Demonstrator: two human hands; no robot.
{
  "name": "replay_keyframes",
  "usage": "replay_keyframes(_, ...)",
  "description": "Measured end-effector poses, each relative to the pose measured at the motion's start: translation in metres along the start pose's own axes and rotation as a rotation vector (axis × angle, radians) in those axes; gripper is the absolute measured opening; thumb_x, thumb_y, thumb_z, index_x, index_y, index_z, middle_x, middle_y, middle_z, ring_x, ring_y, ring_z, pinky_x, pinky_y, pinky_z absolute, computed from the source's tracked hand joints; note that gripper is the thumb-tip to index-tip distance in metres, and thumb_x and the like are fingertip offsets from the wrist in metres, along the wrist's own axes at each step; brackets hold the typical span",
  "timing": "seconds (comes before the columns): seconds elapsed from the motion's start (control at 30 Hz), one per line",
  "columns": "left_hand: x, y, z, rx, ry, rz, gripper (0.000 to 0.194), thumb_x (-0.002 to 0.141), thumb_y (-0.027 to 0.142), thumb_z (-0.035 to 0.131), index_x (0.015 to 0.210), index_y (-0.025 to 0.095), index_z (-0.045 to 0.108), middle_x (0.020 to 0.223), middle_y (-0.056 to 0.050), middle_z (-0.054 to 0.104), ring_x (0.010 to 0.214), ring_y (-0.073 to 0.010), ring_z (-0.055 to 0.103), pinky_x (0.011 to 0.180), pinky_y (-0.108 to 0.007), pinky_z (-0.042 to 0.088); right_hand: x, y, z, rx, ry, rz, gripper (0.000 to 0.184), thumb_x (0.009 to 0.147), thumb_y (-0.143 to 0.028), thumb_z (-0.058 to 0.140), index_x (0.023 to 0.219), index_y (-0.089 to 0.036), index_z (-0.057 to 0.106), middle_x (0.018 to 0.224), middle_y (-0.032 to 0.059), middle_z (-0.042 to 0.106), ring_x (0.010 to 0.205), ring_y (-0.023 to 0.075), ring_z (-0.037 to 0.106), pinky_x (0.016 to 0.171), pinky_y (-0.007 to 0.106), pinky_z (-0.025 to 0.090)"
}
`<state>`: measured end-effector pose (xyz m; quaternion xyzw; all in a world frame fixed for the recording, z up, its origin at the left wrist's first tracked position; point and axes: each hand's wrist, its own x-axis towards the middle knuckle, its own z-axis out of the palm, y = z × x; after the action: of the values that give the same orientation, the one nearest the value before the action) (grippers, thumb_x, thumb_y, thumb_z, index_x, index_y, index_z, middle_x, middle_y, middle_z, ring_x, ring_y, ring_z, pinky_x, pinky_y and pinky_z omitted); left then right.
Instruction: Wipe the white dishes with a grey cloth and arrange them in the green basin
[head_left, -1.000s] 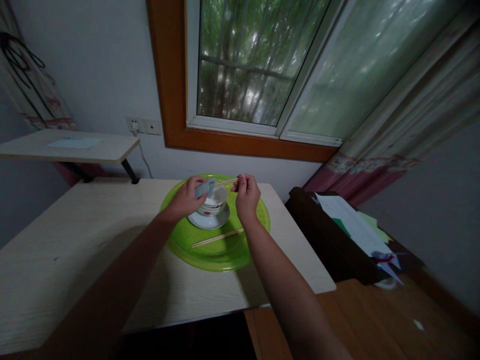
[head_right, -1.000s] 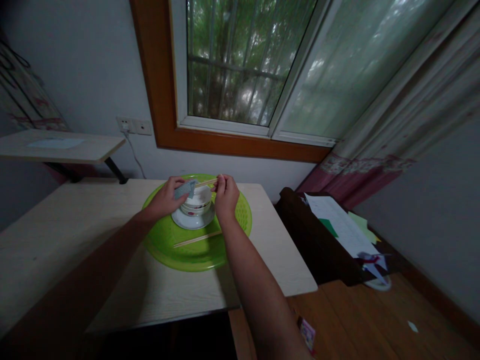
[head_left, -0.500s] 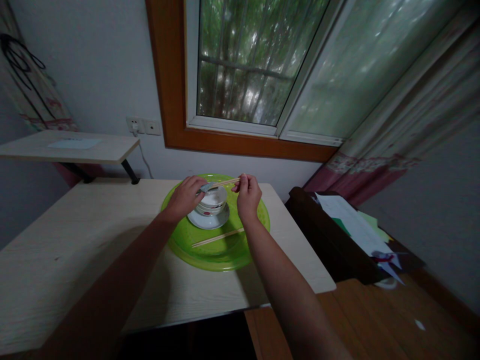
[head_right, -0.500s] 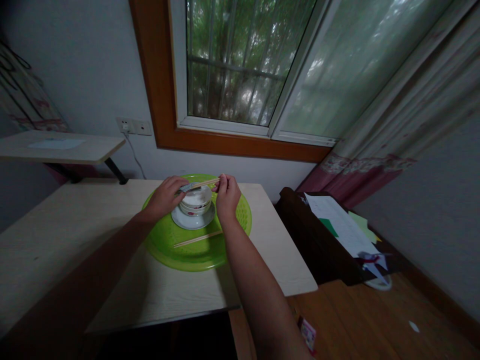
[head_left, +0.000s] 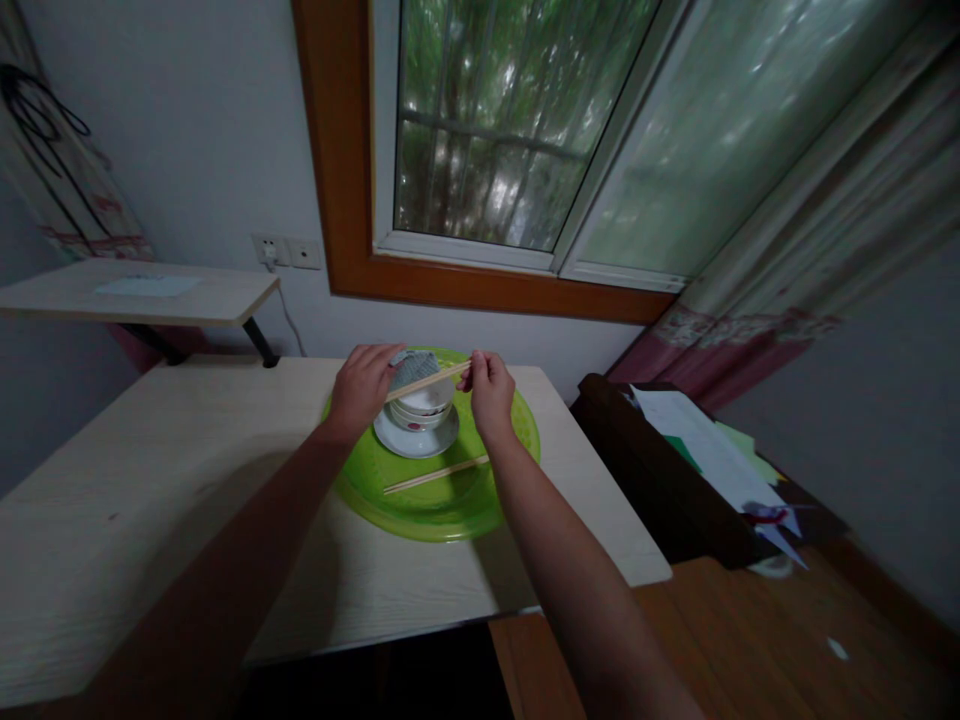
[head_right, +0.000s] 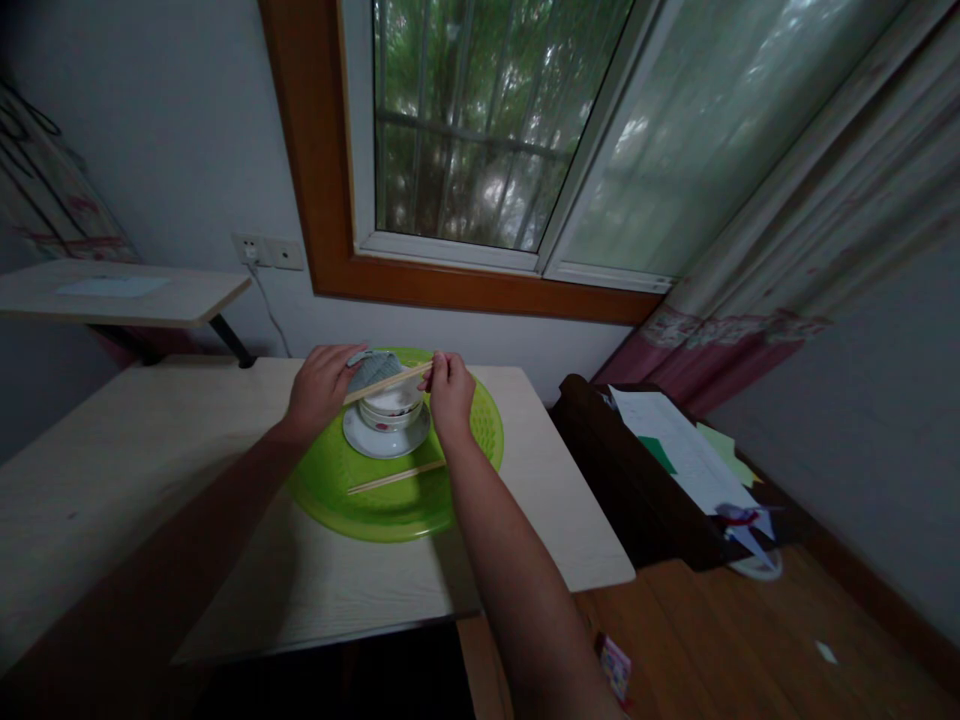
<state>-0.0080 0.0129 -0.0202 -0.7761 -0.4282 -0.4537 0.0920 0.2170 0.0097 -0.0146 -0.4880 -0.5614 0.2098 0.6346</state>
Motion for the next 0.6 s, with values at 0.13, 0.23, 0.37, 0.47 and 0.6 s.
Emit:
replay_keyframes(0.13, 0.0005, -0.0001, 0.0013, 0.015, -0.026, -0.047, 0.040, 0.104, 0.028, 0.042, 0.135, 0.019, 0.066, 0.129, -0.010, 0.071, 0.116, -0.0257, 0.061, 0.105, -0.043, 0.046, -0.0006, 0.0003, -0.0015, -0.005, 0.025, -0.010, 0.042, 0.100, -0.059, 0.045, 0.081, -0.023, 0.057, 0.066, -0.0054, 0.060, 0.054, 0.0113, 0.059, 0.056, 0.023, 0.045)
replay_keyframes(0.23, 0.0012, 0.0018, 0.0001, 0.012, -0.041, -0.052, 0.042, 0.104, 0.029, 0.042, 0.137, 0.018, 0.065, 0.129, -0.010, 0.071, 0.116, -0.0257, 0.060, 0.105, -0.043, 0.046, -0.0003, -0.0011, -0.0032, -0.061, 0.052, -0.053, 0.041, 0.102, -0.055, 0.044, 0.080, -0.023, 0.056, 0.064, -0.0055, 0.058, 0.055, 0.0120, 0.057, 0.058, 0.024, 0.043)
replay_keyframes(0.37, 0.0021, 0.0050, -0.0019, 0.006, -0.040, -0.031, 0.043, 0.106, 0.033, 0.041, 0.138, 0.018, 0.065, 0.131, -0.011, 0.071, 0.118, -0.0253, 0.060, 0.106, -0.043, 0.046, -0.0001, -0.0034, -0.0051, -0.137, 0.081, -0.117, 0.040, 0.104, -0.049, 0.043, 0.077, -0.023, 0.055, 0.063, -0.0052, 0.056, 0.056, 0.0126, 0.056, 0.058, 0.025, 0.040)
replay_keyframes(0.47, 0.0023, 0.0072, -0.0020, 0.005, -0.067, 0.020, 0.044, 0.106, 0.035, 0.042, 0.141, 0.019, 0.063, 0.136, -0.010, 0.069, 0.121, -0.0253, 0.059, 0.107, -0.044, 0.045, -0.0004, -0.0033, -0.0045, -0.133, 0.080, -0.113, 0.038, 0.104, -0.049, 0.043, 0.079, -0.023, 0.057, 0.064, -0.0047, 0.058, 0.057, 0.0129, 0.058, 0.058, 0.025, 0.041)
replay_keyframes(0.6, 0.0012, 0.0087, -0.0010, -0.023, -0.142, 0.100, 0.044, 0.106, 0.034, 0.040, 0.144, 0.022, 0.060, 0.142, -0.008, 0.065, 0.125, -0.0245, 0.059, 0.111, -0.045, 0.044, -0.0008, -0.0015, -0.0013, -0.096, 0.044, -0.089, 0.037, 0.102, -0.051, 0.046, 0.084, -0.022, 0.060, 0.067, -0.0037, 0.064, 0.057, 0.0132, 0.061, 0.060, 0.025, 0.044)
